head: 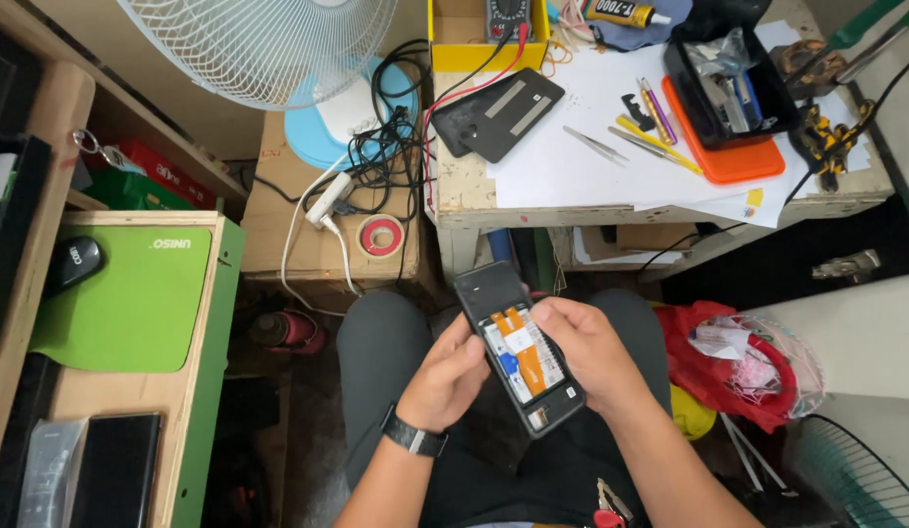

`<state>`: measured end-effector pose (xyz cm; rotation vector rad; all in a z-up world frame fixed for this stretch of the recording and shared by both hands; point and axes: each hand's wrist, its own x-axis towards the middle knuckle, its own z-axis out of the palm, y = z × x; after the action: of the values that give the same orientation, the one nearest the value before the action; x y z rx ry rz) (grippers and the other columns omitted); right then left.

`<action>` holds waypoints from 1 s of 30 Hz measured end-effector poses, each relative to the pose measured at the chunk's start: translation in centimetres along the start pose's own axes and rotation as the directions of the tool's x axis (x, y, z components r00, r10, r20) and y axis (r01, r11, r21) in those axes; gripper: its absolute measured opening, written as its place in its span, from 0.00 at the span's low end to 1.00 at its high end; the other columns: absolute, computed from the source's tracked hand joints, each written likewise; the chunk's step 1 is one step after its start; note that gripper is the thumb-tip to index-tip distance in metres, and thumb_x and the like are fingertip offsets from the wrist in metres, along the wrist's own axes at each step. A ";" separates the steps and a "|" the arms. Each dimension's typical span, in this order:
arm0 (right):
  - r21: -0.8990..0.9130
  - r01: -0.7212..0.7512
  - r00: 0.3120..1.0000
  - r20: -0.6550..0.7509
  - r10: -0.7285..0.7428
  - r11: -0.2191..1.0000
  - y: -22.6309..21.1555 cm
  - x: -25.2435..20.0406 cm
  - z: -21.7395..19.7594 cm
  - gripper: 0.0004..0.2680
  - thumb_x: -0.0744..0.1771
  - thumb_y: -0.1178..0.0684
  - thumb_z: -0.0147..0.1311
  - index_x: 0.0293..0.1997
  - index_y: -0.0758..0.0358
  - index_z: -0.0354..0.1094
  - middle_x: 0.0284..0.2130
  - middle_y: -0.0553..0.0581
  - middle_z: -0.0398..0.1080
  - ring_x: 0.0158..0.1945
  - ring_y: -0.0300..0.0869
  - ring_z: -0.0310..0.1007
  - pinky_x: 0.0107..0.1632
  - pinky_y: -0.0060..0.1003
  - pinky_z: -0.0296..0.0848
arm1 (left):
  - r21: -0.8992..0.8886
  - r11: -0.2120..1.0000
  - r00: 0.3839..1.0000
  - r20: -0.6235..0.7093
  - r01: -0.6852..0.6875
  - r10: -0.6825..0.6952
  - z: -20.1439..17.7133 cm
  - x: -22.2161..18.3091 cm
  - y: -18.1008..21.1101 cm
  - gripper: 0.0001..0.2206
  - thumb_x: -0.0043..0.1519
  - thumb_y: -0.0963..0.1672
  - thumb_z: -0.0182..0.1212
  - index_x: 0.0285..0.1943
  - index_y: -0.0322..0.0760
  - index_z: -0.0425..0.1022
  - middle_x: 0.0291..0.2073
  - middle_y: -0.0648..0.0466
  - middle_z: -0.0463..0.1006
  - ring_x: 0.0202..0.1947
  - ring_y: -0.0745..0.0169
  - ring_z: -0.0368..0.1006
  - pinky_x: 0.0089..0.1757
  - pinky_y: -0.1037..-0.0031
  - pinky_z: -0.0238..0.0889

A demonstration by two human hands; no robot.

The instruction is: Attaching the back cover to a smartphone chassis by aligning the parts and pressing them together until they snap into place.

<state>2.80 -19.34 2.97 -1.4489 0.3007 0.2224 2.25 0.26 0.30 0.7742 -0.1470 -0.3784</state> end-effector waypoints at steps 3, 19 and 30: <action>0.092 0.010 1.000 -0.005 -0.010 0.996 -1.2 0.1 1.1 0.10 0.73 0.54 0.64 0.38 0.69 0.83 0.19 0.56 0.76 0.21 0.34 0.72 0.26 0.29 0.72 | -0.189 0.981 0.999 0.013 -0.034 0.037 0.4 1.4 -0.6 0.35 0.70 0.49 0.67 0.87 0.31 0.65 0.74 0.32 0.78 0.69 0.37 0.80 0.62 0.49 0.78; -0.453 0.832 0.496 0.349 -0.795 0.320 -8.8 -3.5 -0.2 0.09 0.71 0.62 0.61 0.57 0.66 0.84 0.57 0.65 0.84 0.58 0.60 0.87 0.59 0.54 0.85 | -0.155 0.966 0.942 -0.300 -0.205 0.151 3.5 7.3 2.8 0.33 0.75 0.49 0.63 0.89 0.43 0.56 0.78 0.42 0.73 0.66 0.36 0.81 0.56 0.37 0.84; -0.409 0.880 0.434 0.486 -0.758 0.242 -9.6 -2.2 -1.7 0.13 0.69 0.67 0.62 0.62 0.72 0.81 0.49 0.67 0.87 0.48 0.63 0.90 0.47 0.54 0.88 | -0.064 0.975 0.942 -0.278 -0.211 0.186 3.0 7.6 1.3 0.48 0.70 0.40 0.70 0.95 0.40 0.38 0.78 0.40 0.67 0.68 0.34 0.80 0.55 0.39 0.86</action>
<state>3.78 -22.08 12.55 -2.0371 -0.8483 -0.4958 8.85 -3.78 3.30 0.7046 0.0499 -0.0843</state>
